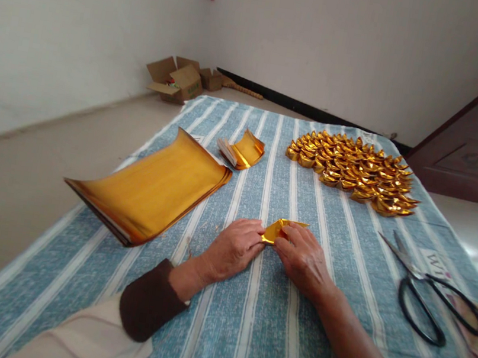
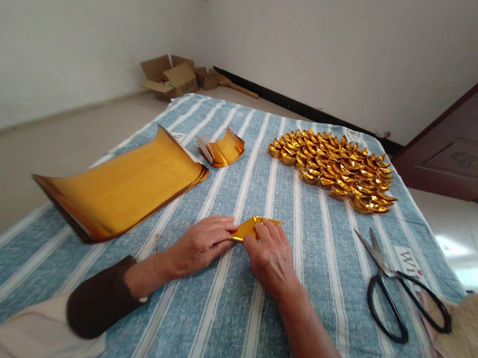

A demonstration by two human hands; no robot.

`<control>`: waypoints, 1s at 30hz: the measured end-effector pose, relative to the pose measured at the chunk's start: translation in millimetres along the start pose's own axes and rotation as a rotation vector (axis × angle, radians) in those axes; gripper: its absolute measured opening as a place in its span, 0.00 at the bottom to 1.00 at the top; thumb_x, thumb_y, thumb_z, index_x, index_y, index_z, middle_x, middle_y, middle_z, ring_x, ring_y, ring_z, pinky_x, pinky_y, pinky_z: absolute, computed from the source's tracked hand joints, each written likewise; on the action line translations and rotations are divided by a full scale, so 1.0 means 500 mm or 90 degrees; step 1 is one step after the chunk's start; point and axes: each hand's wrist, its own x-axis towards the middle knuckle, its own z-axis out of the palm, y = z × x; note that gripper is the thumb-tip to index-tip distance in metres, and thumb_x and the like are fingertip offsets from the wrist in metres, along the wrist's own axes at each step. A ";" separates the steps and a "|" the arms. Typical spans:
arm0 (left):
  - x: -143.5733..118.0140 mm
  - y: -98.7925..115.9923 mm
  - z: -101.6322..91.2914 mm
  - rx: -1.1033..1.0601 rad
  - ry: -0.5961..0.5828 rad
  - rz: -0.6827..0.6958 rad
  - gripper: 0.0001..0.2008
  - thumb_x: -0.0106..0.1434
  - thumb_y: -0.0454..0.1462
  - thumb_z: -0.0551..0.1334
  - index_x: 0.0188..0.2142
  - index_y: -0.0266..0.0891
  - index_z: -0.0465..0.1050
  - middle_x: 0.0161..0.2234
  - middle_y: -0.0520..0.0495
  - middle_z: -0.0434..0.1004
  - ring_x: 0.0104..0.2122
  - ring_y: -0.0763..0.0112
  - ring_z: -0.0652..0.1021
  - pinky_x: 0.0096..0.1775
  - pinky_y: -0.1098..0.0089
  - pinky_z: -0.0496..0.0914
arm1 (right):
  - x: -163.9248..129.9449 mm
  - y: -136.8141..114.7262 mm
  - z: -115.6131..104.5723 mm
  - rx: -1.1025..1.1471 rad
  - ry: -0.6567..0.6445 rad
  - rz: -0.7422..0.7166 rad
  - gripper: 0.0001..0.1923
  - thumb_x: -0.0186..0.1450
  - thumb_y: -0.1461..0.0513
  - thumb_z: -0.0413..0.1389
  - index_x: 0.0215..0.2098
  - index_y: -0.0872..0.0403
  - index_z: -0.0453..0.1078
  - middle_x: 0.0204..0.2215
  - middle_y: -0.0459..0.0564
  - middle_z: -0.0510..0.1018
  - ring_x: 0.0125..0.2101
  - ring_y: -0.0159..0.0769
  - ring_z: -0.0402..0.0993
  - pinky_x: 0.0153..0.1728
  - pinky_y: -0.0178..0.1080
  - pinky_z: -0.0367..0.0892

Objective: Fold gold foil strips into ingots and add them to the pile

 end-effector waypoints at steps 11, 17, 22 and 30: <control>0.004 0.024 -0.011 0.079 -0.058 -0.104 0.12 0.68 0.37 0.60 0.28 0.38 0.73 0.27 0.49 0.71 0.32 0.66 0.71 0.38 0.62 0.68 | 0.000 -0.003 -0.006 0.012 -0.029 0.016 0.12 0.70 0.65 0.51 0.31 0.55 0.73 0.40 0.57 0.76 0.47 0.45 0.71 0.45 0.45 0.69; 0.010 0.016 -0.001 0.054 -0.037 -0.177 0.11 0.67 0.36 0.61 0.27 0.38 0.72 0.30 0.48 0.74 0.35 0.65 0.72 0.41 0.60 0.68 | -0.001 -0.005 -0.006 0.025 -0.024 0.027 0.12 0.71 0.65 0.51 0.33 0.54 0.74 0.41 0.56 0.76 0.47 0.45 0.71 0.45 0.46 0.69; 0.015 0.015 0.006 0.072 -0.025 -0.192 0.12 0.67 0.34 0.60 0.25 0.38 0.69 0.29 0.48 0.73 0.34 0.65 0.71 0.40 0.61 0.68 | -0.002 -0.009 0.000 0.036 0.002 0.046 0.13 0.71 0.63 0.51 0.31 0.55 0.74 0.39 0.56 0.78 0.47 0.45 0.72 0.47 0.47 0.70; 0.017 0.007 0.018 0.104 -0.007 -0.185 0.13 0.67 0.33 0.59 0.25 0.39 0.66 0.28 0.48 0.71 0.33 0.64 0.70 0.40 0.59 0.68 | -0.006 -0.008 0.012 0.040 0.029 0.052 0.11 0.71 0.63 0.52 0.34 0.55 0.74 0.39 0.55 0.79 0.47 0.45 0.73 0.48 0.47 0.69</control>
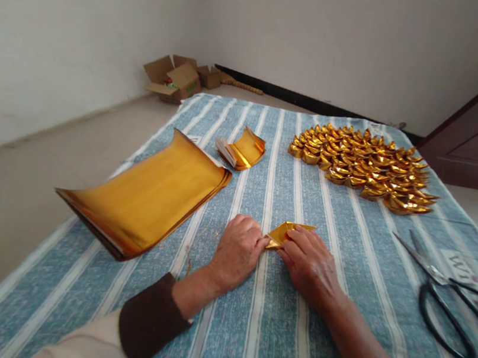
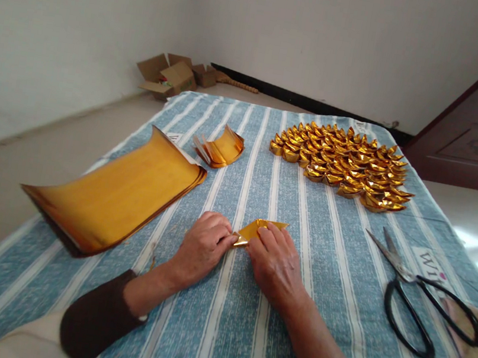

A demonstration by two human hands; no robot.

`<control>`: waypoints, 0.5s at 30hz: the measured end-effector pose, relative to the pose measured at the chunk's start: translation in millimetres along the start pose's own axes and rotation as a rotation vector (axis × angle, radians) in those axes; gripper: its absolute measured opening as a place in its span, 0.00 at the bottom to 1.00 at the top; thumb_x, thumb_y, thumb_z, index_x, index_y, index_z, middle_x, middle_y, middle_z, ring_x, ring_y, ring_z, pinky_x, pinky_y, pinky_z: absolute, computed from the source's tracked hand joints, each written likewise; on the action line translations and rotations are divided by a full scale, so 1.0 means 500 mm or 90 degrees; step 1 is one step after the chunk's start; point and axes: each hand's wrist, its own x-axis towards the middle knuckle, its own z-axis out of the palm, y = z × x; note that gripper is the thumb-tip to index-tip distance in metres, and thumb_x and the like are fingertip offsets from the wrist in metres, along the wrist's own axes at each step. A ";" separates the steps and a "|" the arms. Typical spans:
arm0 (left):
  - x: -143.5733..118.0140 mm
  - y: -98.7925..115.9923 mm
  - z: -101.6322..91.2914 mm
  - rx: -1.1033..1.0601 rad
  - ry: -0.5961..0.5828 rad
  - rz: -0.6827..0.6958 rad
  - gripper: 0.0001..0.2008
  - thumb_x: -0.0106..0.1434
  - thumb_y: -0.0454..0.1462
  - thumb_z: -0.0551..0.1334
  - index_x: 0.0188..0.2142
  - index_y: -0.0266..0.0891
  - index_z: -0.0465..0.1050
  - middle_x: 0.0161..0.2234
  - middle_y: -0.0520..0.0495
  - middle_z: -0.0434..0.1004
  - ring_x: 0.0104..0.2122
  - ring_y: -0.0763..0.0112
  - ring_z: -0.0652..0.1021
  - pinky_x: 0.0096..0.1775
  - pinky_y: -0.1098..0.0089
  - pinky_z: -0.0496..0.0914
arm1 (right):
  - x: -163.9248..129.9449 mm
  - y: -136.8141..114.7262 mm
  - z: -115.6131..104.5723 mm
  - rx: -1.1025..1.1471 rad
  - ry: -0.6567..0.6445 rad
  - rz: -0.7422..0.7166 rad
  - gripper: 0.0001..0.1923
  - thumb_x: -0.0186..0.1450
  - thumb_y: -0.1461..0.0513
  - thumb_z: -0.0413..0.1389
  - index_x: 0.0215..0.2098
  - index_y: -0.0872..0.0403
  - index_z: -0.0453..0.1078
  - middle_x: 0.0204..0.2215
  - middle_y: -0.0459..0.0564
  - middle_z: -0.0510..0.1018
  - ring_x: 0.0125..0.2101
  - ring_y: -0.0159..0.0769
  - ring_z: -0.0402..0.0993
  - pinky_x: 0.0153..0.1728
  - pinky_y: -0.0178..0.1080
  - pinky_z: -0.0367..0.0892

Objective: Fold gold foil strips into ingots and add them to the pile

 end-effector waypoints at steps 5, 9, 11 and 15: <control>0.003 -0.005 0.002 0.017 -0.002 0.001 0.12 0.67 0.33 0.59 0.26 0.39 0.66 0.29 0.47 0.71 0.34 0.63 0.70 0.40 0.59 0.68 | 0.001 -0.001 -0.001 -0.002 -0.015 0.009 0.10 0.71 0.63 0.51 0.38 0.54 0.74 0.40 0.55 0.79 0.48 0.44 0.72 0.48 0.46 0.69; 0.008 -0.008 0.000 0.031 -0.026 0.005 0.12 0.67 0.33 0.59 0.26 0.39 0.66 0.29 0.47 0.71 0.34 0.63 0.70 0.39 0.59 0.67 | 0.004 -0.004 -0.008 -0.017 -0.048 -0.001 0.11 0.71 0.63 0.50 0.47 0.53 0.73 0.40 0.55 0.78 0.49 0.46 0.72 0.47 0.47 0.69; 0.011 -0.008 -0.002 0.035 -0.035 0.007 0.11 0.67 0.33 0.60 0.26 0.39 0.66 0.28 0.47 0.70 0.33 0.63 0.69 0.39 0.59 0.67 | 0.004 -0.006 -0.010 -0.032 -0.035 -0.009 0.12 0.71 0.64 0.50 0.47 0.51 0.74 0.40 0.56 0.77 0.48 0.47 0.71 0.46 0.48 0.69; 0.017 -0.007 -0.006 0.045 -0.047 0.019 0.12 0.66 0.33 0.61 0.26 0.39 0.65 0.29 0.48 0.70 0.34 0.63 0.70 0.40 0.59 0.68 | 0.004 -0.009 -0.013 -0.040 -0.023 -0.010 0.13 0.71 0.64 0.50 0.47 0.49 0.75 0.40 0.56 0.76 0.48 0.46 0.71 0.45 0.48 0.70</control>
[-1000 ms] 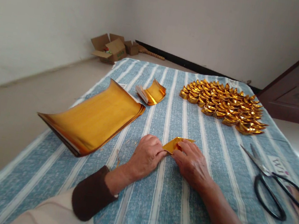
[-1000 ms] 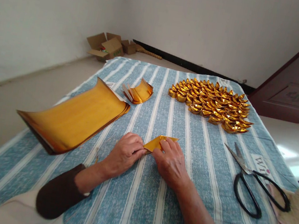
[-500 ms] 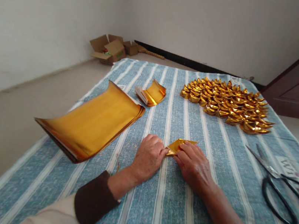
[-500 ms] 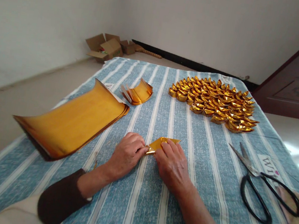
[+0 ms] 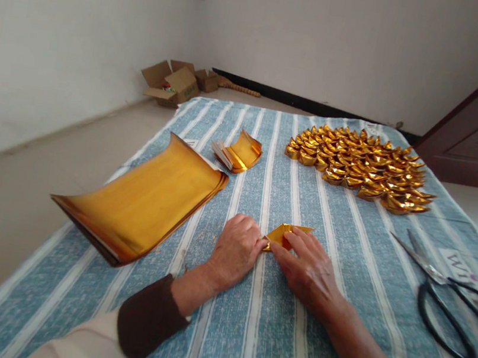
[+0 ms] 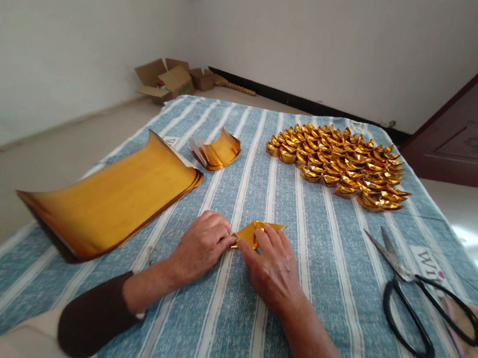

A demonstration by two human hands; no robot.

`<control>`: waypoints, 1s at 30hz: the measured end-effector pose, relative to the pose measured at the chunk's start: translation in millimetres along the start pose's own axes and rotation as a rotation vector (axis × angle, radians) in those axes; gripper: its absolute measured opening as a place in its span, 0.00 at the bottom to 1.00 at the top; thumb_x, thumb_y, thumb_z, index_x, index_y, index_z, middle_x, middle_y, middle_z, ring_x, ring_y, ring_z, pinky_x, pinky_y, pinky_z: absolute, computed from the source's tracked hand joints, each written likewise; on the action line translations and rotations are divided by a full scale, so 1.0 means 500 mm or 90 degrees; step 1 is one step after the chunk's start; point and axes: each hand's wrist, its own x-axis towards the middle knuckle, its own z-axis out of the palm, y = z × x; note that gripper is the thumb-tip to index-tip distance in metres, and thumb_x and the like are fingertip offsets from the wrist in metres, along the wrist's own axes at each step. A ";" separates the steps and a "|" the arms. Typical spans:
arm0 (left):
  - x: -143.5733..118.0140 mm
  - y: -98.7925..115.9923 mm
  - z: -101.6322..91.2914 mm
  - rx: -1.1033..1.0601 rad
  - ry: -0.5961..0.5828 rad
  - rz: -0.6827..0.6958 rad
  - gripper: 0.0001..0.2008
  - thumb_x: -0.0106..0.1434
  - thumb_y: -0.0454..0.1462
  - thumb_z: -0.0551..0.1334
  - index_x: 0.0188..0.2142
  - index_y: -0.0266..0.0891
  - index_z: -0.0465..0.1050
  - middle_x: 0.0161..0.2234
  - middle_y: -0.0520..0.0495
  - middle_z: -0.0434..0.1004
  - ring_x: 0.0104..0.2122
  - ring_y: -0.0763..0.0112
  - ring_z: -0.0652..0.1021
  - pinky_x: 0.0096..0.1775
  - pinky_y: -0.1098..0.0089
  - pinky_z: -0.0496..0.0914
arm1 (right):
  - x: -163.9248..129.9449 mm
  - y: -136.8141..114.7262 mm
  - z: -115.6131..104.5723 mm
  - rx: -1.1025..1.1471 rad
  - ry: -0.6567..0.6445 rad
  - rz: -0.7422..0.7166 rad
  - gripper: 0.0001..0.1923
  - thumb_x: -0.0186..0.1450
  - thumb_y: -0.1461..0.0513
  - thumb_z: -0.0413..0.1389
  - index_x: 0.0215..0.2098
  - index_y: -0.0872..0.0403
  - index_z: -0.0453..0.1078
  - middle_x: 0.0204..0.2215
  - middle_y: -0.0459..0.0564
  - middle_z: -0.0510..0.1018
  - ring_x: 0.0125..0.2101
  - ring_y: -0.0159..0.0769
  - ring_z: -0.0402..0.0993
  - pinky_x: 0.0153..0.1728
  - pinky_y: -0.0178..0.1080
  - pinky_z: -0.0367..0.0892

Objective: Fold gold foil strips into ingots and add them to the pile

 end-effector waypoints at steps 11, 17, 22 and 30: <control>0.008 -0.001 -0.004 0.007 0.009 0.025 0.14 0.66 0.35 0.62 0.24 0.39 0.65 0.29 0.47 0.71 0.34 0.62 0.70 0.39 0.59 0.68 | -0.005 0.000 0.003 0.006 -0.026 -0.002 0.12 0.71 0.64 0.51 0.48 0.49 0.74 0.41 0.55 0.75 0.50 0.47 0.69 0.47 0.51 0.69; 0.008 -0.005 -0.001 -0.004 0.034 0.022 0.14 0.66 0.35 0.62 0.24 0.40 0.65 0.29 0.48 0.72 0.34 0.63 0.70 0.38 0.60 0.68 | -0.005 0.000 0.002 0.011 -0.029 0.000 0.12 0.71 0.64 0.51 0.48 0.49 0.74 0.42 0.56 0.75 0.51 0.47 0.68 0.48 0.52 0.69; 0.007 -0.005 0.001 -0.006 0.026 0.009 0.13 0.65 0.34 0.63 0.24 0.40 0.65 0.30 0.47 0.72 0.34 0.63 0.71 0.39 0.59 0.69 | -0.004 -0.001 0.002 -0.003 -0.030 -0.004 0.12 0.71 0.64 0.51 0.48 0.50 0.74 0.41 0.55 0.74 0.50 0.47 0.69 0.48 0.51 0.69; 0.009 -0.007 0.002 -0.008 0.020 0.004 0.14 0.64 0.34 0.63 0.23 0.40 0.65 0.29 0.46 0.72 0.34 0.62 0.71 0.38 0.59 0.69 | -0.007 0.000 0.004 -0.009 -0.034 -0.006 0.13 0.70 0.65 0.51 0.49 0.49 0.73 0.42 0.56 0.74 0.50 0.48 0.68 0.48 0.52 0.69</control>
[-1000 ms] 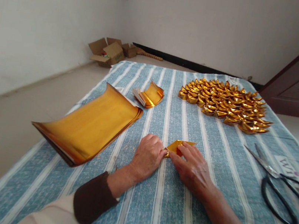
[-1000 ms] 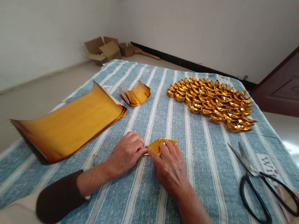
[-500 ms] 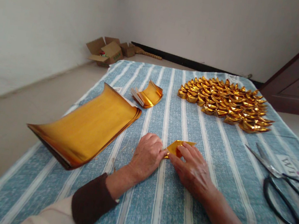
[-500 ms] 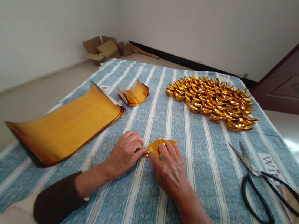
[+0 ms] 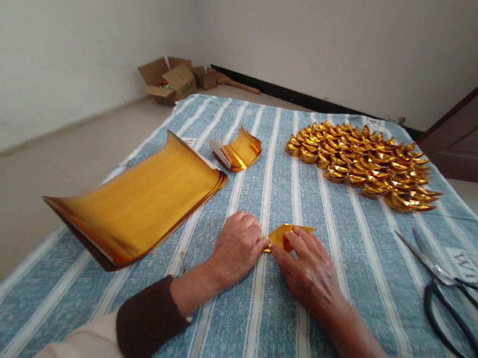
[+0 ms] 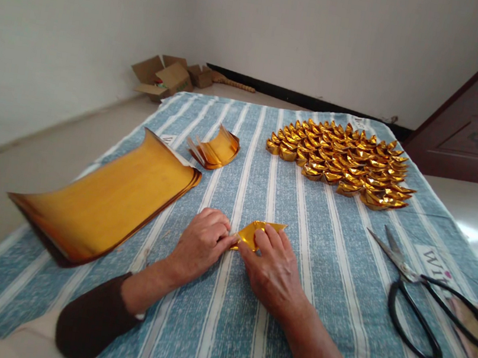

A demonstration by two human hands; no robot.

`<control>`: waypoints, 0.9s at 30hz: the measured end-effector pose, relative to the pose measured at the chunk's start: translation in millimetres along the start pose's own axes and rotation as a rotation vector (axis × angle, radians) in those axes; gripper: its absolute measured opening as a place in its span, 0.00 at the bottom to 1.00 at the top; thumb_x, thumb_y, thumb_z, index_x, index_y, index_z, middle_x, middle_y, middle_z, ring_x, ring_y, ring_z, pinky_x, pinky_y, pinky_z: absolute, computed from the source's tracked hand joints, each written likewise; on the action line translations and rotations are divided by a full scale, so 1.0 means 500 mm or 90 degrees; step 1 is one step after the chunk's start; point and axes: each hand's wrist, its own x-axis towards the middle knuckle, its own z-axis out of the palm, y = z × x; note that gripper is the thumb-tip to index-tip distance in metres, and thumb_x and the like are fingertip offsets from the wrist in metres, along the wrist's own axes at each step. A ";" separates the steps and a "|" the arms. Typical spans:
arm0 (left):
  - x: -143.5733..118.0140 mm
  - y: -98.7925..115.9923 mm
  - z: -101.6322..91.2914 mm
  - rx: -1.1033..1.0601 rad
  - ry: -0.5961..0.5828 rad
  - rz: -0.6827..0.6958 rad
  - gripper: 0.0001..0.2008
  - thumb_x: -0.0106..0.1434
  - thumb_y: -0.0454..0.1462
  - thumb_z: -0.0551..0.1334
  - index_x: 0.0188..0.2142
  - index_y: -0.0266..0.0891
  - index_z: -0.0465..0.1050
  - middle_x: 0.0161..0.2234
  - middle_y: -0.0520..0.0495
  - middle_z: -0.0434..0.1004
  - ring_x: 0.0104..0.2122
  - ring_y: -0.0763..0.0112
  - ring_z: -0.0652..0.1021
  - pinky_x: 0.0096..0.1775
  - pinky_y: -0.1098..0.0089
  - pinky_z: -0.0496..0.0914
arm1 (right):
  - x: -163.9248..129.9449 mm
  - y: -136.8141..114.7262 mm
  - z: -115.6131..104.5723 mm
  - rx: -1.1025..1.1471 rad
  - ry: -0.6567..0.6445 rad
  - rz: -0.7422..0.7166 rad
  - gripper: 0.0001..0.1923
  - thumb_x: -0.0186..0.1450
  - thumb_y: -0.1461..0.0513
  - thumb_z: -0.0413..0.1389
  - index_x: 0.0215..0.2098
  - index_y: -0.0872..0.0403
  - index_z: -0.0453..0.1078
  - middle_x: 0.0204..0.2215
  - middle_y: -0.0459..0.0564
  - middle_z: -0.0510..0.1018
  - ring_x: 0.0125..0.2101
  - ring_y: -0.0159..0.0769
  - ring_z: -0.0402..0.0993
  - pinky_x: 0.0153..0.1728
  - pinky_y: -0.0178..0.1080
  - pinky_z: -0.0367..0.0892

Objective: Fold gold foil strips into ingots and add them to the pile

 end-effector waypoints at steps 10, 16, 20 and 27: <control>0.004 0.001 -0.003 -0.013 -0.015 -0.008 0.15 0.63 0.34 0.66 0.22 0.39 0.64 0.29 0.47 0.72 0.33 0.64 0.70 0.38 0.61 0.67 | 0.003 0.000 -0.002 0.000 -0.003 -0.004 0.13 0.71 0.64 0.51 0.49 0.50 0.74 0.41 0.56 0.74 0.50 0.47 0.68 0.48 0.51 0.69; 0.004 -0.002 -0.002 -0.015 -0.021 -0.015 0.16 0.62 0.36 0.67 0.21 0.39 0.64 0.28 0.48 0.72 0.33 0.64 0.70 0.38 0.62 0.67 | 0.002 0.001 -0.002 -0.003 -0.004 -0.008 0.13 0.70 0.65 0.51 0.49 0.50 0.74 0.42 0.56 0.74 0.51 0.48 0.68 0.48 0.51 0.69; 0.004 -0.001 -0.003 -0.013 -0.016 -0.013 0.16 0.63 0.36 0.66 0.22 0.39 0.64 0.29 0.48 0.72 0.33 0.65 0.70 0.38 0.62 0.67 | 0.002 0.000 -0.004 0.001 -0.006 -0.006 0.14 0.70 0.65 0.51 0.50 0.50 0.73 0.42 0.56 0.74 0.51 0.47 0.67 0.49 0.51 0.69; 0.004 0.000 -0.001 -0.005 -0.016 -0.020 0.16 0.60 0.34 0.68 0.22 0.39 0.64 0.28 0.49 0.72 0.33 0.64 0.71 0.38 0.62 0.67 | 0.001 0.001 -0.001 -0.003 -0.006 -0.003 0.14 0.70 0.65 0.52 0.51 0.49 0.73 0.42 0.55 0.74 0.51 0.48 0.68 0.49 0.51 0.68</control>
